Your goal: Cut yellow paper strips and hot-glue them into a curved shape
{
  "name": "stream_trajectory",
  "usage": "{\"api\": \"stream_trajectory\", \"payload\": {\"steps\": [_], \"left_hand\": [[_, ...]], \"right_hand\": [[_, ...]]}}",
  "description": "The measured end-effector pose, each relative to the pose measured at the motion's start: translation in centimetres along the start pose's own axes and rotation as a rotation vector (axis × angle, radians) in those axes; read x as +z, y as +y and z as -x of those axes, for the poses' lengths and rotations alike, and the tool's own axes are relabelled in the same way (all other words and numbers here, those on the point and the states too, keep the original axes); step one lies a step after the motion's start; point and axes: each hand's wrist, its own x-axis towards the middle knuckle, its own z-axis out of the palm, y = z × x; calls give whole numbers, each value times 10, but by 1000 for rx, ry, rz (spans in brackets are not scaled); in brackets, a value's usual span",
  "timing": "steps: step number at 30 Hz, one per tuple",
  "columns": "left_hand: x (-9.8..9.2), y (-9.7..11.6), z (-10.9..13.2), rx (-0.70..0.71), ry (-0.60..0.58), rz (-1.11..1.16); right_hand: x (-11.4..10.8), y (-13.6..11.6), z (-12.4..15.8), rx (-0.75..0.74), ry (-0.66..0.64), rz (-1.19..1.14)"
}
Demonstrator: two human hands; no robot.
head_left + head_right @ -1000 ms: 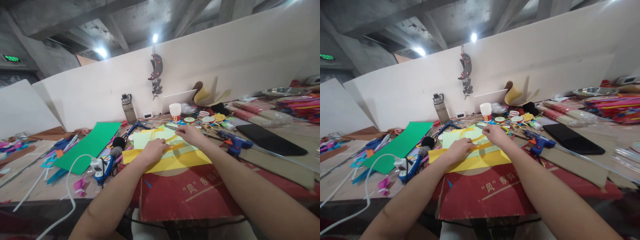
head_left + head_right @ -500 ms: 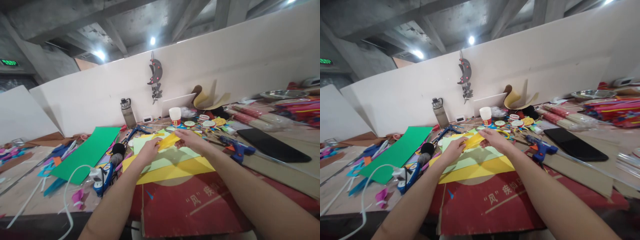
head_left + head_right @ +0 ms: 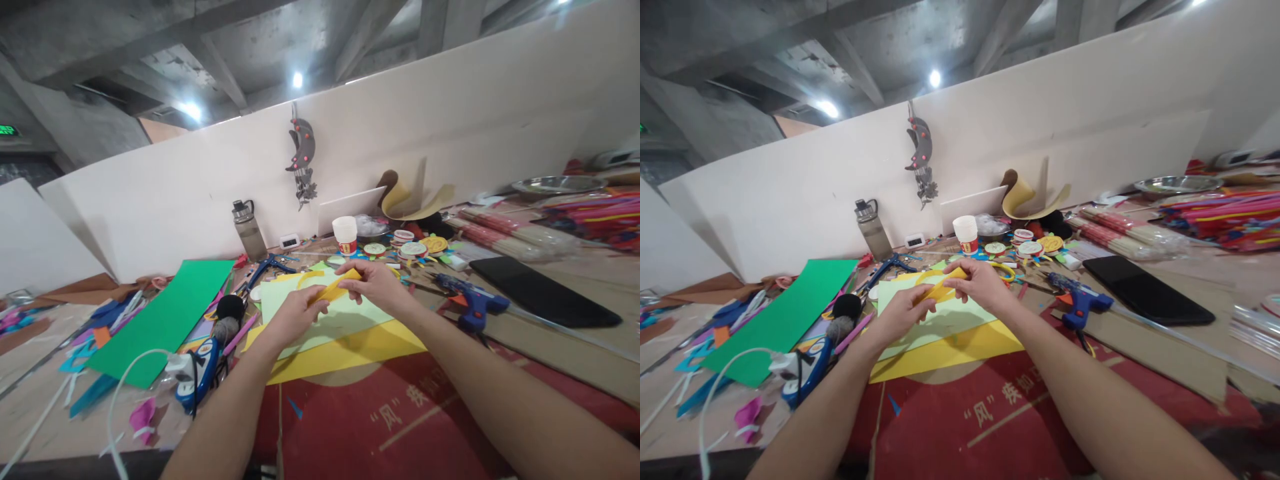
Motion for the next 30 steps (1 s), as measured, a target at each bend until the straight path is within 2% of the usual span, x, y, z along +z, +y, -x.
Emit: {"api": "stream_trajectory", "payload": {"steps": [4,10,15,18,24,30], "left_hand": [[2,1,1,-34,-12,88],[1,-2,1,-48,-15,140],[0,-1,0,-72,7,184],[0,0,0,-97,-12,229],[-5,-11,-1,-172,-43,205],[-14,-23,-3,-266,-22,73]], "right_hand": [[3,-8,6,36,87,85],[5,-9,9,63,121,128],[6,-5,8,44,16,35],[5,-4,8,35,-19,76],[-3,-8,8,61,247,8],[-7,-14,9,39,407,-8]]}}
